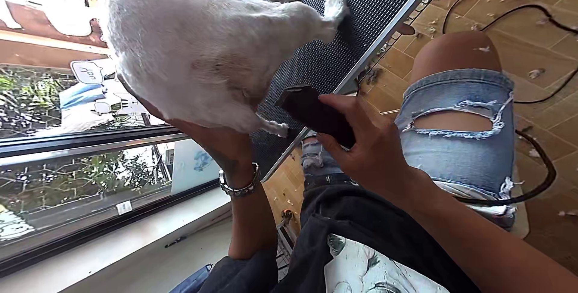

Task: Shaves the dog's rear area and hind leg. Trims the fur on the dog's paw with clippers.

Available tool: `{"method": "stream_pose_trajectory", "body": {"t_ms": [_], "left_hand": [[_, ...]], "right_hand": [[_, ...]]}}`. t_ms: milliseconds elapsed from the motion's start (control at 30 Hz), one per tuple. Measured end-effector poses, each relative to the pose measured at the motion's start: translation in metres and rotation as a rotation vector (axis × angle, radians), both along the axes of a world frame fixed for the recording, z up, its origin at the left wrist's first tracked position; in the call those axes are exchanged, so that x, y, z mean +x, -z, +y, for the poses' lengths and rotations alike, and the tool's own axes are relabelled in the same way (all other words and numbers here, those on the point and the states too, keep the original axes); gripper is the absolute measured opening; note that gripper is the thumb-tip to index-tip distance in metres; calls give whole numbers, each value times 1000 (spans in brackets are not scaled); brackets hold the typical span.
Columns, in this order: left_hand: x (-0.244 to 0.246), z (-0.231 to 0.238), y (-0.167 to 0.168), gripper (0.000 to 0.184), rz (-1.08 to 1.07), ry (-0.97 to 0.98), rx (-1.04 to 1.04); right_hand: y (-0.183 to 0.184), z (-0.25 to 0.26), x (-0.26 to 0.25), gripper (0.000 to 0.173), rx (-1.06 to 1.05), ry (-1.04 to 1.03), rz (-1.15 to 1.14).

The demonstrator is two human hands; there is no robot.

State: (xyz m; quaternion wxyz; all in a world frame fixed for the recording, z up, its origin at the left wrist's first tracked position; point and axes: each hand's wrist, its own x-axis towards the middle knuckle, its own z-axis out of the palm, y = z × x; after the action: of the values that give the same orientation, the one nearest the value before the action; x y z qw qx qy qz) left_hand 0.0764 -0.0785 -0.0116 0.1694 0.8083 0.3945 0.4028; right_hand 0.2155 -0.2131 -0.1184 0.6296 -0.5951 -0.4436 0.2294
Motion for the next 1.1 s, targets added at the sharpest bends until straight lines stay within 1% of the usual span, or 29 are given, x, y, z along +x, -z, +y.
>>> {"method": "stream_pose_trajectory", "body": {"t_ms": [133,200,233,333,400,467,533,567,700,833,900,1000,1100], "left_hand": [[-8,1,10,73,-75,-11,-6],[-13,2,11,59,-107,2,-33],[-14,2,10,56,-117,5,-49],[-5,-1,5,55,-123,6,-69],[11,5,4,58,-165,-33,-41],[17,7,2,70,-168,-19,-33],[15,1,0,86,-111,3,-54],[13,-2,0,88,-96,11,-63],[12,-2,0,82,-121,31,-93],[23,7,0,92,-240,30,-65],[23,7,0,92,-237,29,-64],[18,3,0,85,-177,2,-79],[18,4,-3,92,-195,3,-90]], "right_hand": [[2,2,-8,40,108,83,10],[2,2,-11,38,141,93,-9],[2,1,-12,37,153,97,-21],[-1,-3,-16,35,185,113,-50],[-5,-4,-19,34,186,137,-63],[-8,-4,-21,34,163,153,-54],[-12,-1,-20,34,142,169,-40],[-14,0,-20,34,135,175,-36],[-24,3,-21,33,164,193,-33],[-21,-2,-24,35,141,169,27],[-22,0,-22,37,113,154,47],[-28,2,-17,38,136,116,70],[-26,-4,-19,39,127,93,109]]}}
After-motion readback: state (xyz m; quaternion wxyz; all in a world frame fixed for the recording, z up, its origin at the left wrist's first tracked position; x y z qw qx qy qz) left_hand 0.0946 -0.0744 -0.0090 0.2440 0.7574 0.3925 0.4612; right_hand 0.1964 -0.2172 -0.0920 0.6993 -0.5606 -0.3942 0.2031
